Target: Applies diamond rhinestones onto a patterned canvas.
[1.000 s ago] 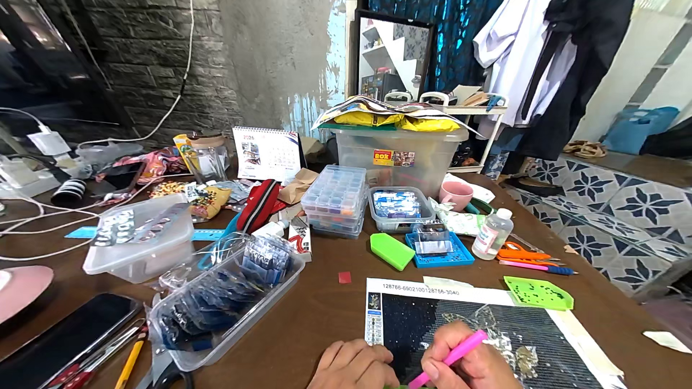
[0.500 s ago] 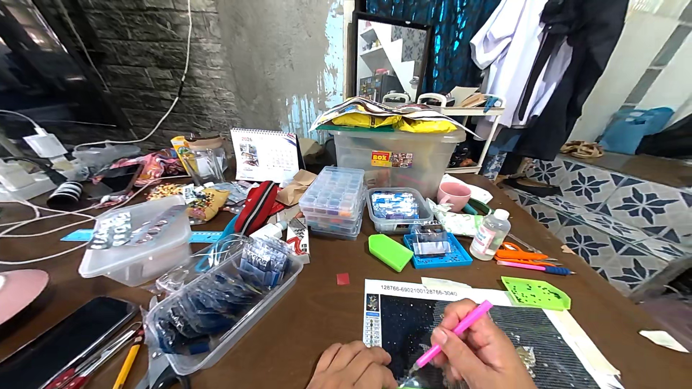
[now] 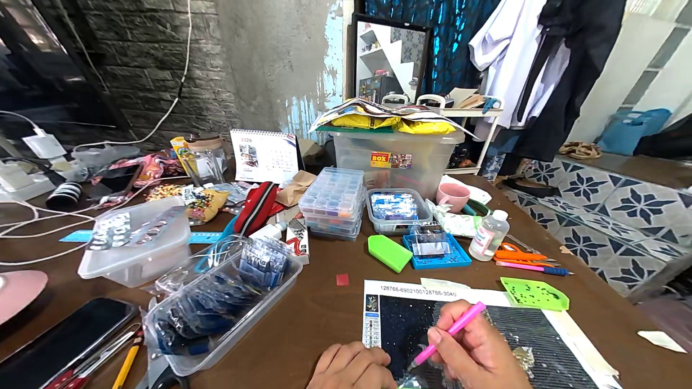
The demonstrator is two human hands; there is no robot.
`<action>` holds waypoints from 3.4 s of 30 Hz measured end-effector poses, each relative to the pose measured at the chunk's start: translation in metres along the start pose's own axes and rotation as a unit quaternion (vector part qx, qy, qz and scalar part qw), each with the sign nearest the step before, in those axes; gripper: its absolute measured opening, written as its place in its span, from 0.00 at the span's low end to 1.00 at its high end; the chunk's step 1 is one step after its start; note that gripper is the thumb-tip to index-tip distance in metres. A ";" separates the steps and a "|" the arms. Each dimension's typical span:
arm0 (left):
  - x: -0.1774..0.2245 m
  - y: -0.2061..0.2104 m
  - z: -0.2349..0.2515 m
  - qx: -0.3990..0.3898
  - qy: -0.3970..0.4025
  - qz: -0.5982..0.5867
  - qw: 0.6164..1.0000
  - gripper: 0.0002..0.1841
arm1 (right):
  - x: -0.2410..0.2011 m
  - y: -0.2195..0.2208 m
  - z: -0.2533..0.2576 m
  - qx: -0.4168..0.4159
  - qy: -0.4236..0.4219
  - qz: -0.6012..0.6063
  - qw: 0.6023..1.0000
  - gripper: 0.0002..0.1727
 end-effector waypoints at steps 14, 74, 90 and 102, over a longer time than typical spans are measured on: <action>0.000 0.000 0.000 -0.001 -0.004 -0.002 1.000 0.24 | 0.000 0.001 0.000 -0.004 -0.003 -0.007 1.000 0.05; 0.000 0.001 -0.001 0.003 -0.001 -0.002 1.000 0.24 | -0.007 0.003 -0.008 -0.046 -0.081 -0.013 0.996 0.05; 0.000 0.000 0.000 0.000 -0.004 -0.002 1.000 0.24 | -0.009 0.005 -0.010 -0.105 -0.098 -0.003 0.990 0.06; 0.000 0.000 0.000 0.002 -0.004 -0.005 1.000 0.24 | -0.010 0.007 -0.009 -0.119 -0.109 -0.007 0.987 0.06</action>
Point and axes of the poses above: each hand's wrist, its own z-axis towards the middle knuckle, its own y-axis out of the palm, x = y × z, the point moved 2 cm from there along z, towards the middle knuckle, and after that the axes turned 2 degrees about -x, right-handed, at the moved point
